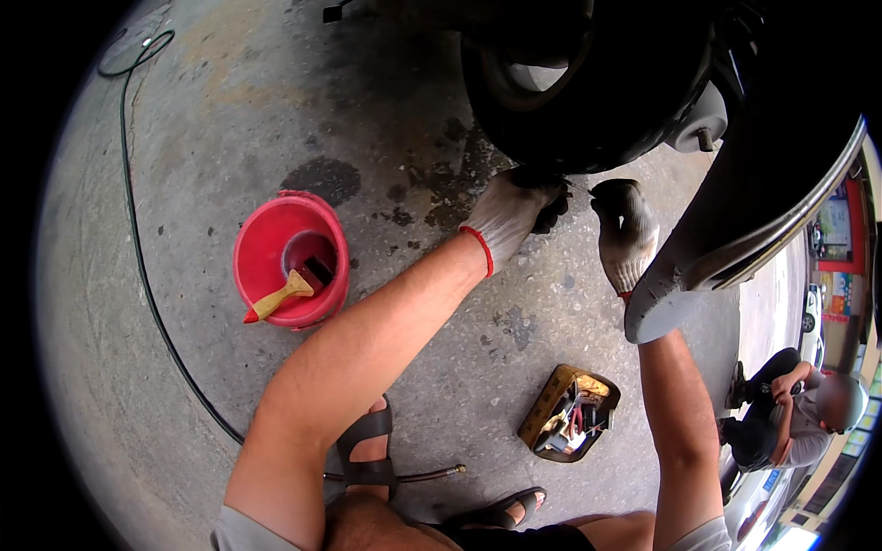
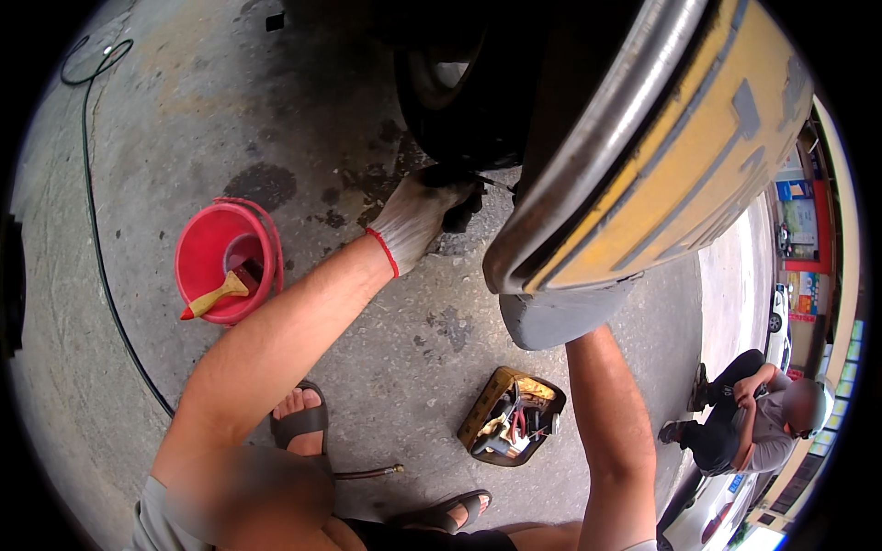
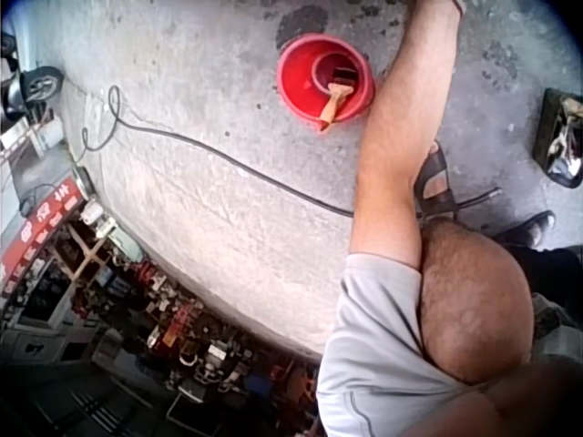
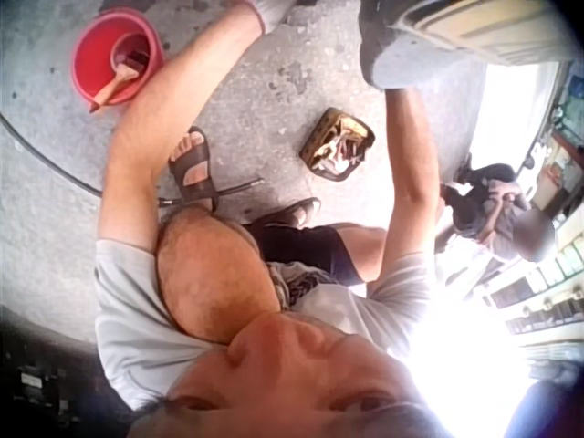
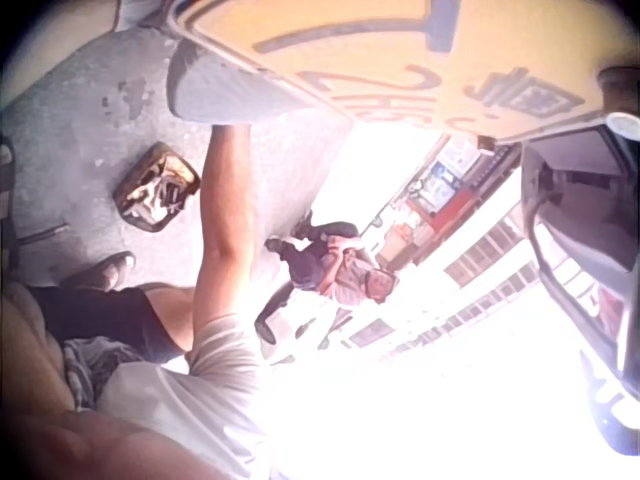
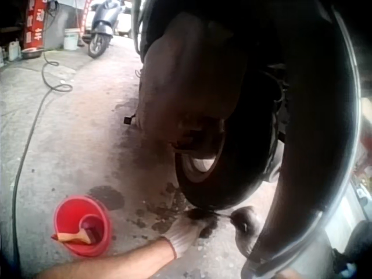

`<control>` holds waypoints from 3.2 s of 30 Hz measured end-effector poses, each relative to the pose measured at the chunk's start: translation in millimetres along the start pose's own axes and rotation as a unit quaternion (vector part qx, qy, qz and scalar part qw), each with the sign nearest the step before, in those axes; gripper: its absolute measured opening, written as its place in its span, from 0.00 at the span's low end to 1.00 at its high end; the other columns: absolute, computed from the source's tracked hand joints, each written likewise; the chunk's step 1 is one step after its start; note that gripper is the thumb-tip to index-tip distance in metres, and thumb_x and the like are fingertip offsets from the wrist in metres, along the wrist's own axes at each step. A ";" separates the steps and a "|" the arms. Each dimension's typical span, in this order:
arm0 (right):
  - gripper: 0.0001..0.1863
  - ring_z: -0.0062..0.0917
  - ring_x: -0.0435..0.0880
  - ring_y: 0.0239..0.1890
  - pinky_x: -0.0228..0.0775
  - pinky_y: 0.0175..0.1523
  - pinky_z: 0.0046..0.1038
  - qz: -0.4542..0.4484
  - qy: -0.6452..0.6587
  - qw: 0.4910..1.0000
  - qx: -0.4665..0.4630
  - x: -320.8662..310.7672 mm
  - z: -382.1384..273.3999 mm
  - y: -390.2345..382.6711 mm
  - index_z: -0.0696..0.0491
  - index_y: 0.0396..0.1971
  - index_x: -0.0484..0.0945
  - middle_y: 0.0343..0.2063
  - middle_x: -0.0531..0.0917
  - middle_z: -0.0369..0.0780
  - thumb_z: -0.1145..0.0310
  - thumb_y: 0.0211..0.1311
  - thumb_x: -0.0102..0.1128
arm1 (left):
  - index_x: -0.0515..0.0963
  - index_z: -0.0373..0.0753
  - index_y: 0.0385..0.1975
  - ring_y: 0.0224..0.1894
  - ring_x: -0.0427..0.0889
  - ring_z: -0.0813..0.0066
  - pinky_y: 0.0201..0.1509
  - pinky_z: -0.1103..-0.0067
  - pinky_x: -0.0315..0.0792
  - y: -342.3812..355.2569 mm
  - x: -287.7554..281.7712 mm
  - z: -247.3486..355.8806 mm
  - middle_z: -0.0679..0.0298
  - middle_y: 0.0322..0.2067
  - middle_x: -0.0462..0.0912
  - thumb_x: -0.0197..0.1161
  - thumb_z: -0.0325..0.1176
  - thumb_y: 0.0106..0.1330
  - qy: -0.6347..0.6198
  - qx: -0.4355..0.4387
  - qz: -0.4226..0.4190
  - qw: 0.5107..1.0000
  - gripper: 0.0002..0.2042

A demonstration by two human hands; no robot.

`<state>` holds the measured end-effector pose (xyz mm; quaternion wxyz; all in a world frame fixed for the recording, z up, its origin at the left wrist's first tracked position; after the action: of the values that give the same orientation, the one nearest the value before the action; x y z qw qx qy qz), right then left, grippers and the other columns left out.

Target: The person prepares a patch by cutting it with pliers, then applies it to the scooter tire using a brush and a hammer. They work on the rear tire area, handling tools and materials from a nearby container.

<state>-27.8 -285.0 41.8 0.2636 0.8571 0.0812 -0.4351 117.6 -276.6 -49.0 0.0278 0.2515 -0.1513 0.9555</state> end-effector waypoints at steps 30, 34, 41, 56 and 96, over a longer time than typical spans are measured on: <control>0.05 0.31 0.86 0.35 0.76 0.43 0.28 0.059 -0.026 0.998 0.024 -3.9 18.1 0.2 0.58 0.35 0.79 0.32 0.84 0.42 0.82 0.60 0.61 | 0.81 0.31 0.39 0.30 0.74 0.81 0.36 0.81 0.69 -14.7 15.0 19.6 0.67 0.28 0.80 0.61 0.32 0.69 -0.006 -0.016 -0.011 1.000 0.09; 0.03 0.33 0.85 0.35 0.76 0.43 0.29 0.054 -0.038 0.998 0.003 10.3 -3.6 3.0 0.58 0.34 0.80 0.31 0.84 0.43 0.81 0.61 0.61 | 0.81 0.32 0.38 0.30 0.74 0.81 0.35 0.80 0.69 -10.1 4.8 10.2 0.66 0.28 0.80 0.62 0.33 0.69 -0.029 -0.017 -0.020 0.999 0.09; 0.06 0.30 0.86 0.37 0.76 0.44 0.28 0.057 -0.021 0.997 0.046 1.2 18.7 -1.1 0.58 0.37 0.79 0.34 0.85 0.44 0.81 0.60 0.62 | 0.80 0.31 0.41 0.31 0.74 0.81 0.37 0.81 0.70 -9.1 13.5 13.8 0.67 0.31 0.81 0.61 0.31 0.70 0.000 -0.019 -0.033 0.999 0.09; 0.04 0.34 0.86 0.36 0.77 0.44 0.29 0.019 -0.033 0.999 0.003 6.1 17.7 3.0 0.58 0.35 0.79 0.33 0.85 0.44 0.81 0.61 0.61 | 0.80 0.31 0.37 0.29 0.74 0.80 0.36 0.80 0.69 -9.8 6.4 17.0 0.66 0.29 0.80 0.62 0.31 0.68 0.024 -0.025 -0.044 0.998 0.08; 0.21 0.32 0.85 0.42 0.76 0.48 0.34 -0.190 0.219 0.779 0.556 -148.5 102.1 -428.0 0.60 0.51 0.79 0.38 0.85 0.46 0.59 0.74 0.49 | 0.83 0.35 0.40 0.32 0.84 0.71 0.39 0.75 0.77 -176.3 58.5 -145.2 0.57 0.32 0.87 0.67 0.37 0.66 0.588 -0.199 -0.323 0.714 0.12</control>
<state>-347.6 37.9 -53.5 -0.3712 0.8942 0.0418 -0.2467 20.9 -66.0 -92.0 0.4679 -0.3391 -0.2004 0.7911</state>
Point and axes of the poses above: each hand's wrist, its own y-axis towards the middle knuckle, its own x-axis out of the palm, z = x × y, the point moved 7 cm from there along y, towards the middle knuckle
